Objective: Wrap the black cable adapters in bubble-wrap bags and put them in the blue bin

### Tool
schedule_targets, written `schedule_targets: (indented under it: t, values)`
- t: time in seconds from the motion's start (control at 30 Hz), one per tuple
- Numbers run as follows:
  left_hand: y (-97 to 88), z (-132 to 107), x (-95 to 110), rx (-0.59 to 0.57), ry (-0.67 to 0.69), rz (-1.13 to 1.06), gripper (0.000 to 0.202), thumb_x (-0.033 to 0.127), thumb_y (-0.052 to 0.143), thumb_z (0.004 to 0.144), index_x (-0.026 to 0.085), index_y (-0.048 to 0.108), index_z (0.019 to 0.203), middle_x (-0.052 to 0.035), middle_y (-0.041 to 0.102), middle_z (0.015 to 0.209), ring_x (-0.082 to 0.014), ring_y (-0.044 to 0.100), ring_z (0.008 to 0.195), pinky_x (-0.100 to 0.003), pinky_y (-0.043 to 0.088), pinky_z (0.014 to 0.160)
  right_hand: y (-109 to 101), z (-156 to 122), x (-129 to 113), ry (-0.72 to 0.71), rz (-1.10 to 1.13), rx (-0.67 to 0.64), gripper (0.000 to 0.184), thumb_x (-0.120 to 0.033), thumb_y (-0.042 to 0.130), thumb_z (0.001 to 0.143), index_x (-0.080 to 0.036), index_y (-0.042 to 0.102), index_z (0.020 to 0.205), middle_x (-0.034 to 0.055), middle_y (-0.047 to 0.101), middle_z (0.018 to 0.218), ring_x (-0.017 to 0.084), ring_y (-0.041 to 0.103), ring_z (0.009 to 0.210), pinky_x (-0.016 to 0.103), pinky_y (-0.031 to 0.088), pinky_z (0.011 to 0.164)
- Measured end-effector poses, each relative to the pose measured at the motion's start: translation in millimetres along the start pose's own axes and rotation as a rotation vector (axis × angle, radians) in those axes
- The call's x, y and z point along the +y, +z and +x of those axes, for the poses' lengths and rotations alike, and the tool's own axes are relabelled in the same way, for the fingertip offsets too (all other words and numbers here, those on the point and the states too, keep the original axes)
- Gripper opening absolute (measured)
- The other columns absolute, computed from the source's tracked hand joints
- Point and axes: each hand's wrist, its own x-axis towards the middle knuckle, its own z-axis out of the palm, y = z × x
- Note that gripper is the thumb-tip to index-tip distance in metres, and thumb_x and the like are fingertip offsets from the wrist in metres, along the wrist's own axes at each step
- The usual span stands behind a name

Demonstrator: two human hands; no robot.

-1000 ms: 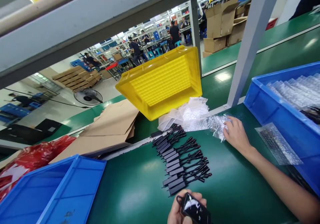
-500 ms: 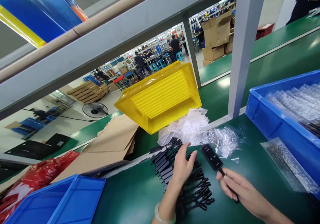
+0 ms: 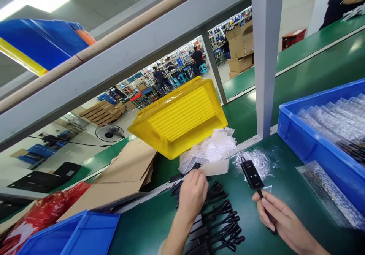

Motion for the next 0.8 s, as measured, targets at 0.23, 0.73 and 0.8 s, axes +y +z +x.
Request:
schedule_targets:
  t: [0.23,0.73,0.8]
  values:
    - [-91.3,-158.2,-11.9,0.272,-0.134,0.307,0.011,0.006,0.060,0.085,0.013,0.061,0.093,-0.0078,0.066,0.087,-0.0193,0.063,0.081,-0.032,0.050,0.080,16.7,-13.9,-2.7,0.145,-0.038,-0.034,0.044,-0.062,0.057,0.087,-0.021,0.054,0.102,-0.0059,0.046,0.058,0.009,0.030,0.047,0.025,0.023,0.049]
    - [-21.3,-287.5,31.4,-0.038,-1.118,-0.149,0.015,0.027,0.048,0.087,0.021,0.057,0.077,-0.0043,0.062,0.081,-0.0166,0.061,0.064,-0.028,0.050,0.061,71.2,-53.9,39.0,0.527,-0.547,-0.597,0.056,-0.069,0.046,0.088,-0.023,0.064,0.113,0.0006,0.057,0.067,0.013,0.042,0.055,0.025,0.039,0.054]
    - [-11.1,-280.5,28.6,-0.038,-1.191,-0.157,0.011,0.021,0.051,0.082,0.020,0.055,0.072,-0.0046,0.060,0.079,-0.0162,0.058,0.058,-0.028,0.046,0.056,78.2,-54.8,43.5,0.466,-0.625,-0.683,0.055,-0.069,0.041,0.090,-0.024,0.068,0.102,0.0022,0.059,0.070,0.015,0.047,0.058,0.027,0.043,0.057]
